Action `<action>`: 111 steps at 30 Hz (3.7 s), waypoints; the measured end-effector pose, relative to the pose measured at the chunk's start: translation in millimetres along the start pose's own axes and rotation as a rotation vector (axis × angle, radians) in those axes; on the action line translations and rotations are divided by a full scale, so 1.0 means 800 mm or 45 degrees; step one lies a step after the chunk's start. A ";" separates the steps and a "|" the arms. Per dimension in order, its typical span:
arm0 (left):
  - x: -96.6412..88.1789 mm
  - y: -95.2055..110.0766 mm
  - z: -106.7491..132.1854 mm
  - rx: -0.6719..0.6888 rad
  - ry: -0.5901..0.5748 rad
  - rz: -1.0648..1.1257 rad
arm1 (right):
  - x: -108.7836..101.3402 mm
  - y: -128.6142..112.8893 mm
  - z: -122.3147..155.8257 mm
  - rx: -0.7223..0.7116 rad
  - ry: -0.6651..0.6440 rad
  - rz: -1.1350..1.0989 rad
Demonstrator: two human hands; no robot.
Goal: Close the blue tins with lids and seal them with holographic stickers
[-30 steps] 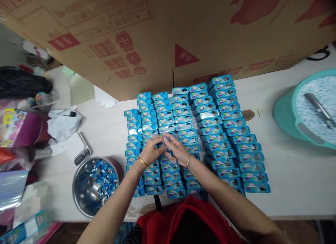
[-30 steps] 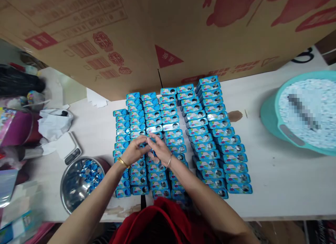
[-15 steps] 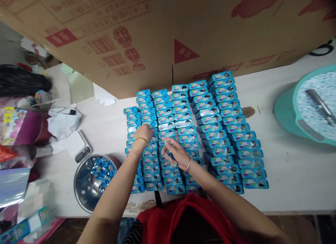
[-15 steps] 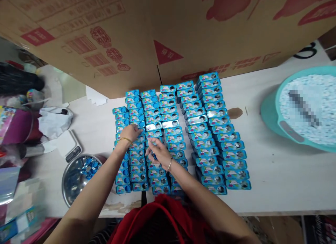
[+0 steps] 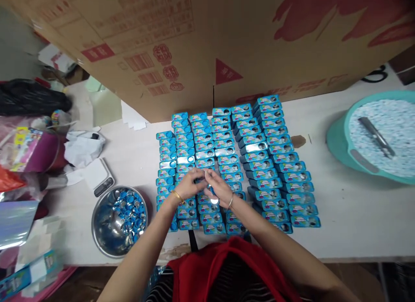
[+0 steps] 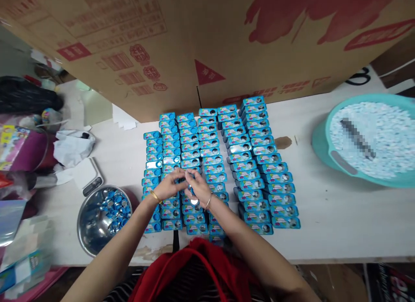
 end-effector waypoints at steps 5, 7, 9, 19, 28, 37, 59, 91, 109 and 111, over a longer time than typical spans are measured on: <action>0.009 -0.017 0.024 -0.251 0.173 0.323 | 0.002 0.008 0.005 -0.024 0.108 -0.075; -0.006 -0.033 0.018 -0.446 0.310 0.147 | 0.000 0.007 0.006 -0.047 0.151 -0.137; -0.025 -0.045 0.007 -0.608 0.412 -0.206 | -0.004 0.008 0.007 -0.025 0.162 -0.201; -0.044 -0.063 -0.041 -1.050 -0.067 -0.836 | -0.013 0.000 0.002 0.024 0.228 -0.300; -0.001 0.016 0.025 -0.130 0.201 -0.305 | -0.022 -0.008 -0.009 -0.032 0.363 -0.481; 0.035 0.049 0.077 0.226 0.407 -0.412 | -0.021 0.020 0.019 -0.219 0.423 -0.442; -0.021 -0.057 0.011 -0.835 0.165 -0.772 | -0.030 0.038 0.035 0.160 0.320 -0.392; 0.021 -0.041 0.087 -0.152 0.178 -1.095 | -0.020 0.030 0.037 -0.455 0.148 1.290; 0.039 -0.061 0.119 -0.228 0.232 -1.104 | 0.036 0.049 0.004 0.067 -0.194 2.710; 0.044 -0.059 0.119 -0.280 0.205 -1.105 | 0.037 0.050 0.001 0.131 -0.219 2.707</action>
Point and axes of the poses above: each hand's wrist, its own z-axis away from the middle knuckle, its own x-axis out of the palm, y = z × x, the point moved 5 cm from there along -z, towards the middle knuckle, and after that the axes turned 4 degrees about -z, right-handed, at the moved point
